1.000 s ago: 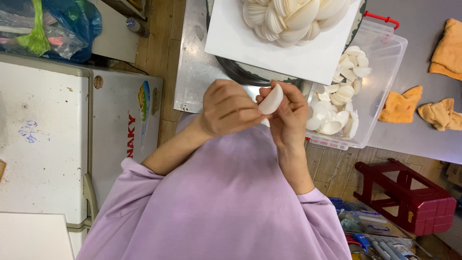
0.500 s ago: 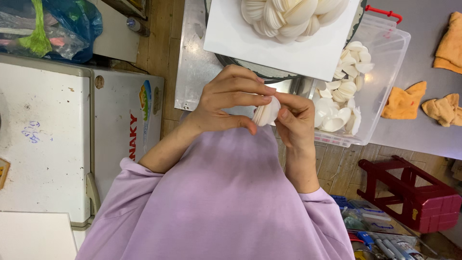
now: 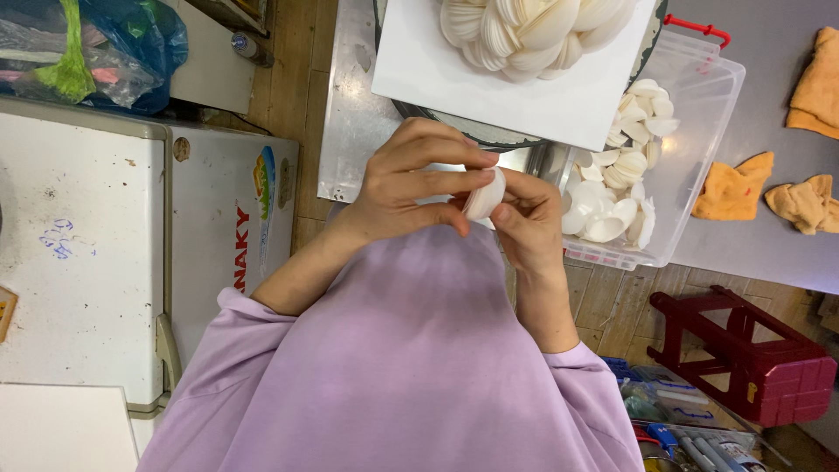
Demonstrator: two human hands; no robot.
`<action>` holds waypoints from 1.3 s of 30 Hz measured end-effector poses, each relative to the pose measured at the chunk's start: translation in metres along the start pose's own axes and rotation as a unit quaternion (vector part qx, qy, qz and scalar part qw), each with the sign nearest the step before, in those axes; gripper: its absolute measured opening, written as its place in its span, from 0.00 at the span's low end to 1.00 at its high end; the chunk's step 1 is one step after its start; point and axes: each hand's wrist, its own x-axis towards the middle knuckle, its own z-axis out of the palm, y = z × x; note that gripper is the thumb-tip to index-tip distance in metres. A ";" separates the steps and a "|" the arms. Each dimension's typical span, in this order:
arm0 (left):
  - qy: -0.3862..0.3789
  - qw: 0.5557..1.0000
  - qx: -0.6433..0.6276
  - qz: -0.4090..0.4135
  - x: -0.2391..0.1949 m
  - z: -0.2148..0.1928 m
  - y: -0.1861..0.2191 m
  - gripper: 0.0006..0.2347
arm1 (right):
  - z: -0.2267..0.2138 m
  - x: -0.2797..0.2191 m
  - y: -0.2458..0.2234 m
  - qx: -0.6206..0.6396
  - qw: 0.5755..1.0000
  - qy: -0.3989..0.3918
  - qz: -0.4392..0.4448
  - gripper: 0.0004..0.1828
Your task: The person repeatedly picks up small white dough pieces from a container, folds and pinches them by hand into a petal-like shape, and places them onto a white board. The process is repeated continuously throughout the clip.
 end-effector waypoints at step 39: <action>-0.022 0.999 -0.010 -0.046 -0.011 -0.008 -0.016 0.26 | 0.000 0.002 0.006 -0.103 0.992 0.067 -0.030 0.30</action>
